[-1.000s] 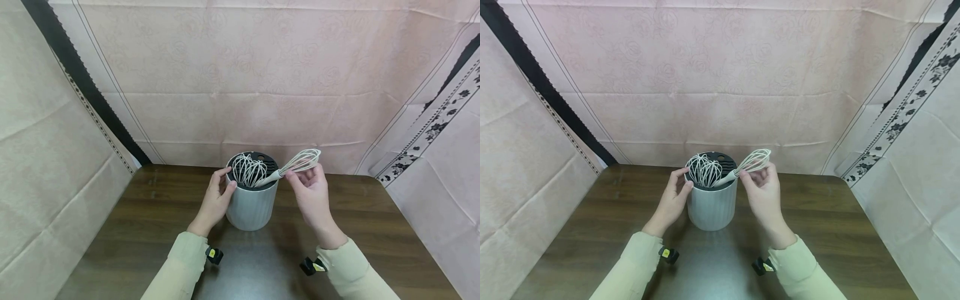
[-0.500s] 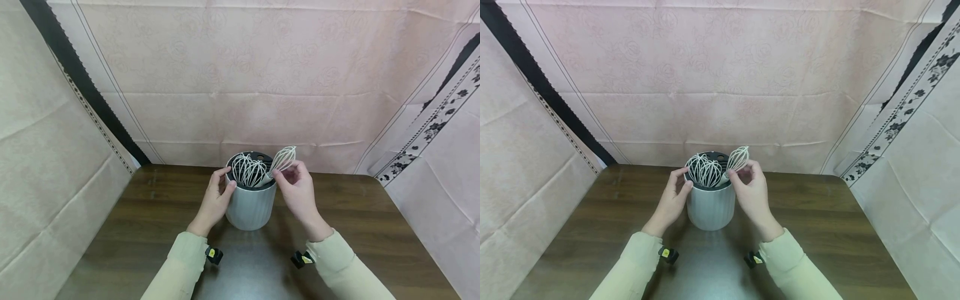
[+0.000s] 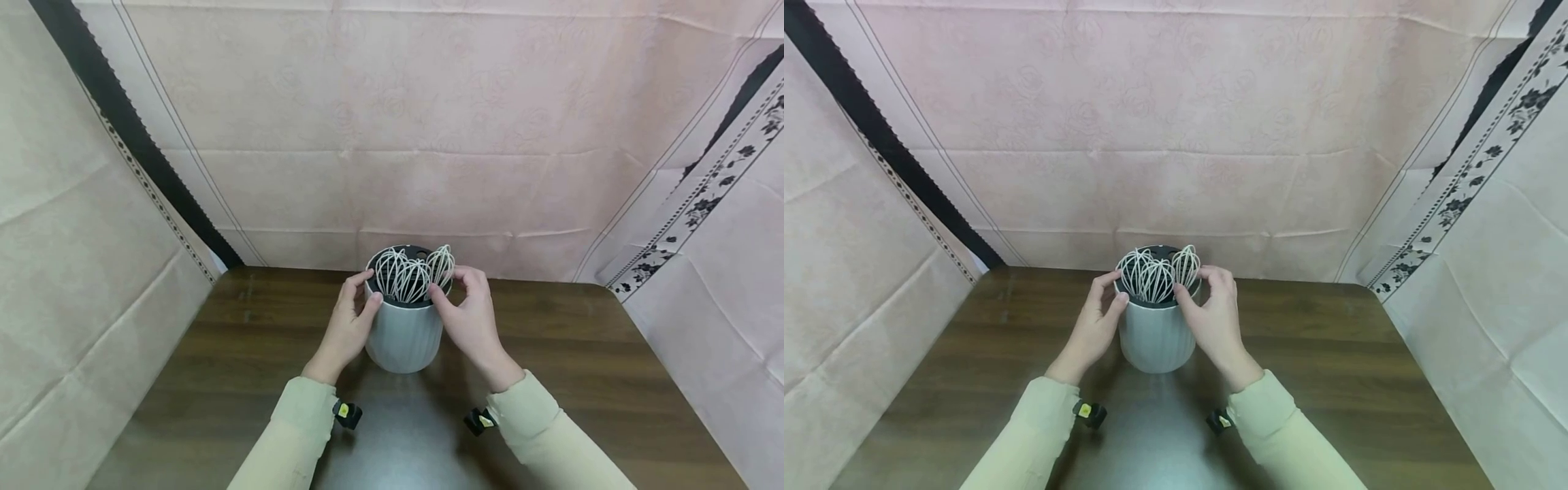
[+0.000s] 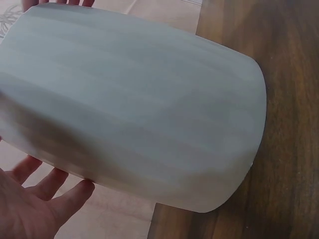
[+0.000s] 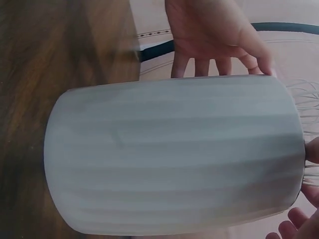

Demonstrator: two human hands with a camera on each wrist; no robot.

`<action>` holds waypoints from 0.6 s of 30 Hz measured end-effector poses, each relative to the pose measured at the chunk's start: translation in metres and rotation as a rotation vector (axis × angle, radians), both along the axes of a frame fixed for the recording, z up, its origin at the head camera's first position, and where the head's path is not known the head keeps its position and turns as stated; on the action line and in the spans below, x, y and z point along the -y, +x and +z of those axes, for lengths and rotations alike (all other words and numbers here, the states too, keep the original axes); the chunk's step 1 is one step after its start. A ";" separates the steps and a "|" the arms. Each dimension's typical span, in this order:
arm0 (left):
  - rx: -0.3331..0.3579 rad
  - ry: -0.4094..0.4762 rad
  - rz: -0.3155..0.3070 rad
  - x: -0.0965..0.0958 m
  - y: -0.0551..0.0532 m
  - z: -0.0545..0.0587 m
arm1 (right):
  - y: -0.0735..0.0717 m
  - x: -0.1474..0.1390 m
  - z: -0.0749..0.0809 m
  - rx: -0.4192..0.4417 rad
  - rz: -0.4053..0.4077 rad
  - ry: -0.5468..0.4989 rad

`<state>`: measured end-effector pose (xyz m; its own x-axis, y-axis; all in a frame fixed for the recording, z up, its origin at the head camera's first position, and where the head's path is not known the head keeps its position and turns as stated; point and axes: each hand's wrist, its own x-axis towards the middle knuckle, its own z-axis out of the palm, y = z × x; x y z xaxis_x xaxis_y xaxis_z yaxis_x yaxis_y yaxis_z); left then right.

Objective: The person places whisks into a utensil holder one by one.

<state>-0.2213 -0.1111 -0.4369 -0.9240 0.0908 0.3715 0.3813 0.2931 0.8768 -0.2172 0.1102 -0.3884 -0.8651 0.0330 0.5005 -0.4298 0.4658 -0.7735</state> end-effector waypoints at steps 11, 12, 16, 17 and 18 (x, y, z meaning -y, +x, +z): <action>0.019 -0.067 0.007 0.006 0.001 0.001 | -0.001 0.000 -0.006 0.042 0.015 0.006; 0.025 -0.086 0.014 0.007 0.002 0.002 | 0.001 -0.002 -0.007 0.051 0.022 0.000; 0.037 -0.196 0.037 0.014 0.007 0.003 | 0.005 -0.012 -0.012 0.035 0.037 0.000; 0.038 -0.231 0.039 0.016 0.009 0.003 | 0.006 -0.016 -0.014 0.019 0.032 0.023; 0.040 -0.265 0.042 0.018 0.011 0.003 | 0.007 -0.020 -0.016 -0.005 0.024 0.058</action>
